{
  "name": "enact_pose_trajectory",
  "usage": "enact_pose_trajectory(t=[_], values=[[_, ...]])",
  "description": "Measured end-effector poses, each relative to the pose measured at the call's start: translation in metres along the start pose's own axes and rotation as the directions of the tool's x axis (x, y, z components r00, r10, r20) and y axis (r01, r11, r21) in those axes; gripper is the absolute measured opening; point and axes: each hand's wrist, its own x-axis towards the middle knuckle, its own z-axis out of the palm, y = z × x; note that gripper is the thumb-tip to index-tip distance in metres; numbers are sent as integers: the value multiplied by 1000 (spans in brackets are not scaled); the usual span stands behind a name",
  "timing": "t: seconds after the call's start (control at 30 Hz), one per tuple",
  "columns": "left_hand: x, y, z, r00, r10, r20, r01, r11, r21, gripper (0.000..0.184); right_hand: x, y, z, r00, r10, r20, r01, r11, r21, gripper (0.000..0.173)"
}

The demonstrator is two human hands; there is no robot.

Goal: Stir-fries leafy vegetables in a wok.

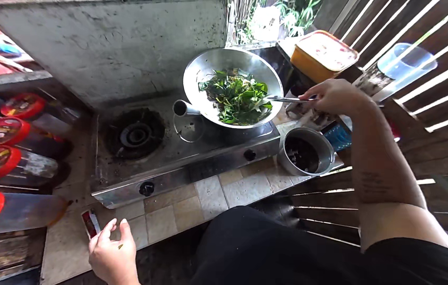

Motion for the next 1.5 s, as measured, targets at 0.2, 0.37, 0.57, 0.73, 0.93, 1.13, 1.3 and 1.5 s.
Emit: enact_pose_trajectory(t=[0.2, 0.37, 0.57, 0.73, 0.93, 1.13, 1.3, 1.5], values=[[-4, -2, -1, 998, -58, 21, 58, 998, -7, 36, 32, -34, 43, 1000, -26, -16, 27, 999, 22, 26], [-4, -5, 2, 999, -50, -8, 50, 999, -9, 36, 24, -32, 3, 986, -165, -4, 165, 984, 67, 25], [-3, -4, 9, 998, -69, -1, 69, 998, -7, 36, 42, -66, 1, 991, 29, -130, -46, 990, -132, 33], [3, 9, 16, 998, -61, 19, 62, 998, -10, 35, 35, -76, 48, 999, -26, -43, 13, 962, -273, 22], [15, 20, 16, 999, -49, 16, 48, 999, 4, 35, 37, -69, -16, 975, 167, -146, -211, 902, -378, 19], [2, 16, 15, 997, -82, -5, 82, 996, 21, 36, 145, -53, -14, 970, 220, -105, -243, 918, -314, 28], [-19, 9, 12, 978, -209, 4, 209, 976, 63, 38, 226, -19, 27, 991, -63, 121, 81, 987, -142, 31], [-19, 21, 12, 978, -206, -34, 207, 978, 35, 38, 221, -14, 34, 955, -279, 101, 285, 957, -50, 29]])
